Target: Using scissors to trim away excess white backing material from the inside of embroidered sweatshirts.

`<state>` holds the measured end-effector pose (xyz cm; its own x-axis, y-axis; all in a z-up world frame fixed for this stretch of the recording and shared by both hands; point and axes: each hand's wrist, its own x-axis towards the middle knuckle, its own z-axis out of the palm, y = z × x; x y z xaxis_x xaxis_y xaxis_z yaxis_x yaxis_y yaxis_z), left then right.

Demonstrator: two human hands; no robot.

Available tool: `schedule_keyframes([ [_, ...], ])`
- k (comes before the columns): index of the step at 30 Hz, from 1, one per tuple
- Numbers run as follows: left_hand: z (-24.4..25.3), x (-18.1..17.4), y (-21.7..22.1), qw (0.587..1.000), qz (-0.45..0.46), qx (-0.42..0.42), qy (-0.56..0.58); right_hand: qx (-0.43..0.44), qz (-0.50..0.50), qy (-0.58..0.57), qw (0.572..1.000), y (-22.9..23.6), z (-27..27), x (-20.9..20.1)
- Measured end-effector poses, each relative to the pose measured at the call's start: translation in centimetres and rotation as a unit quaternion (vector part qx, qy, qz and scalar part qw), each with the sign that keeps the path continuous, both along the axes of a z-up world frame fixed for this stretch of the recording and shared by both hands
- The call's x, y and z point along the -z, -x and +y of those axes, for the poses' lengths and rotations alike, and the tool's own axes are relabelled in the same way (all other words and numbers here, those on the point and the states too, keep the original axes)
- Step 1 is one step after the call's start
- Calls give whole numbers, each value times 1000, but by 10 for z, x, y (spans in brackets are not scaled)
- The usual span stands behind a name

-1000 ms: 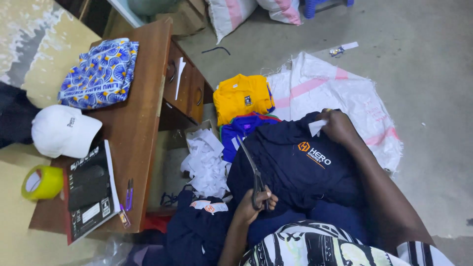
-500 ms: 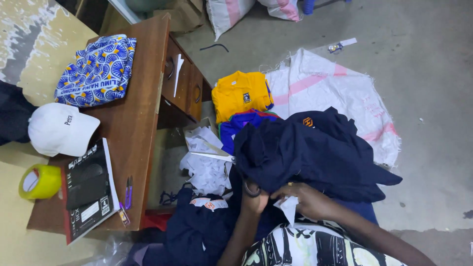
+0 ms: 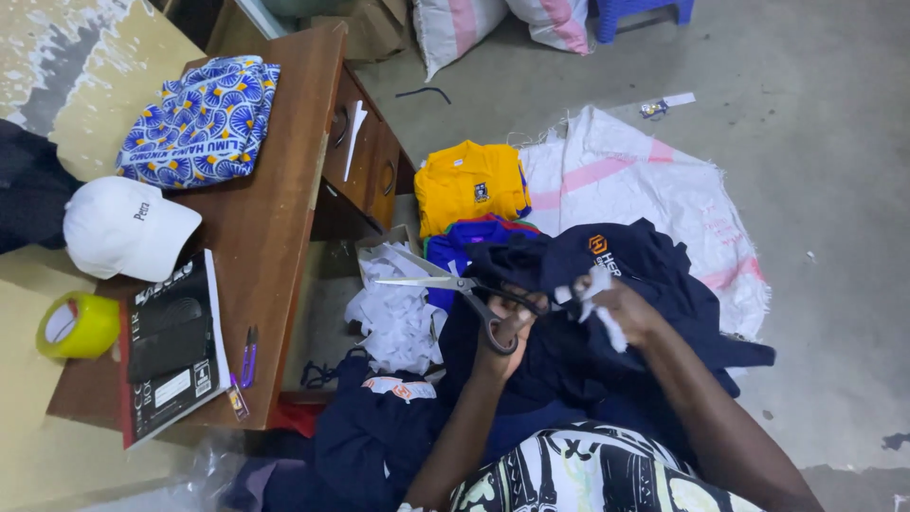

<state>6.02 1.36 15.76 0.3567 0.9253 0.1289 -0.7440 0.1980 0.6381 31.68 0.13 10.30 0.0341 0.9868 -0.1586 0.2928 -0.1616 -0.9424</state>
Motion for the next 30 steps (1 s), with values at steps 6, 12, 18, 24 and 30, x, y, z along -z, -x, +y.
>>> schedule_keyframes([
  [6,10,-50,4,996,80,-25,33,-5,470,-29,882,-1,-16,146],
  [12,-10,-53,6,920,387,-61,-26,-8,660,72,748,11,-51,136],
  [18,9,10,4,796,589,-138,25,87,479,48,872,-18,-53,54],
  [24,-15,-55,35,899,387,-196,61,182,195,-42,963,-53,-55,-102],
  [30,-26,-61,40,984,139,-55,95,184,-51,-44,981,-43,-65,-138],
])
